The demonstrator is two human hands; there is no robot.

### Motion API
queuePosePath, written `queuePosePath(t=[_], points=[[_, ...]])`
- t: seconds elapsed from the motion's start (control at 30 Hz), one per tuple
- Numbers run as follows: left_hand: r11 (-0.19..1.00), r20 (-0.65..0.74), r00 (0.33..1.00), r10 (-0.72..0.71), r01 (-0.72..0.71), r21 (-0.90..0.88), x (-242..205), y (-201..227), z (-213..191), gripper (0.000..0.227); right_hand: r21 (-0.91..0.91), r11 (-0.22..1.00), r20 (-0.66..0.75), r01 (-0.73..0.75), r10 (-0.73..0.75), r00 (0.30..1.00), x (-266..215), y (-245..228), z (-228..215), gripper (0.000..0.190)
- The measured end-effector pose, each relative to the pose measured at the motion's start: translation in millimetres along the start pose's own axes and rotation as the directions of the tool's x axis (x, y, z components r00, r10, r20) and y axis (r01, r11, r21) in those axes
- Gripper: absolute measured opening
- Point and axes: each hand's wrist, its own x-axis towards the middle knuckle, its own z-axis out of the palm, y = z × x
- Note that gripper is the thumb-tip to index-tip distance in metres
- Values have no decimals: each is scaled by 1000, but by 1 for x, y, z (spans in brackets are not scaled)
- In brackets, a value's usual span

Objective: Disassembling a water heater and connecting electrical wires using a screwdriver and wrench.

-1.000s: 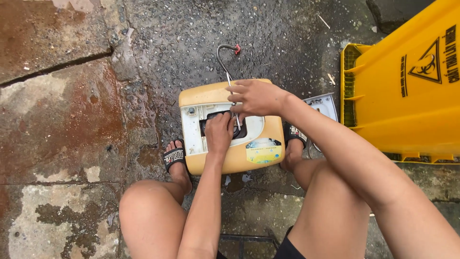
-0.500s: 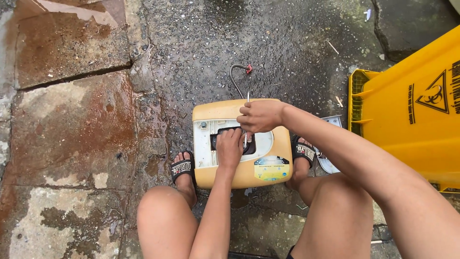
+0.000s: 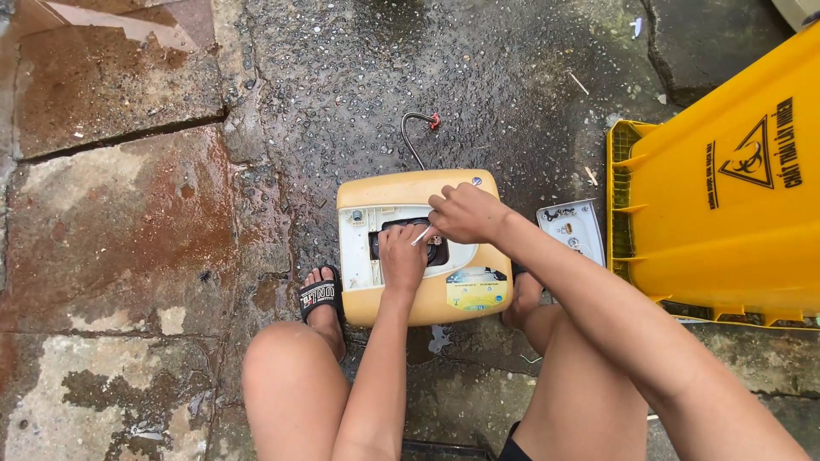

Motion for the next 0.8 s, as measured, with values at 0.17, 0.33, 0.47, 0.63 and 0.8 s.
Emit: queuePosePath(t=[0.17,0.33,0.47,0.63,0.8], points=[[1000,15,1000,3,-4,23,-4,2,1,6,47,987,37,-153,151,988,-2,-17,5,56],[998,6,1000,-30,30,61,-10,4,2,7,31,968,32,-249,248,968,0,-30,11,43],[999,13,1000,-22,22,42,-8,0,3,6,73,962,50,-262,259,965,-5,-23,-19,41],[1000,46,999,-10,11,-16,-5,7,-11,4,187,948,84,-258,246,966,-10,-19,-45,39],[992,78,997,-20,30,-123,-8,-1,3,6,179,957,85,-227,214,973,-17,-8,-52,23]])
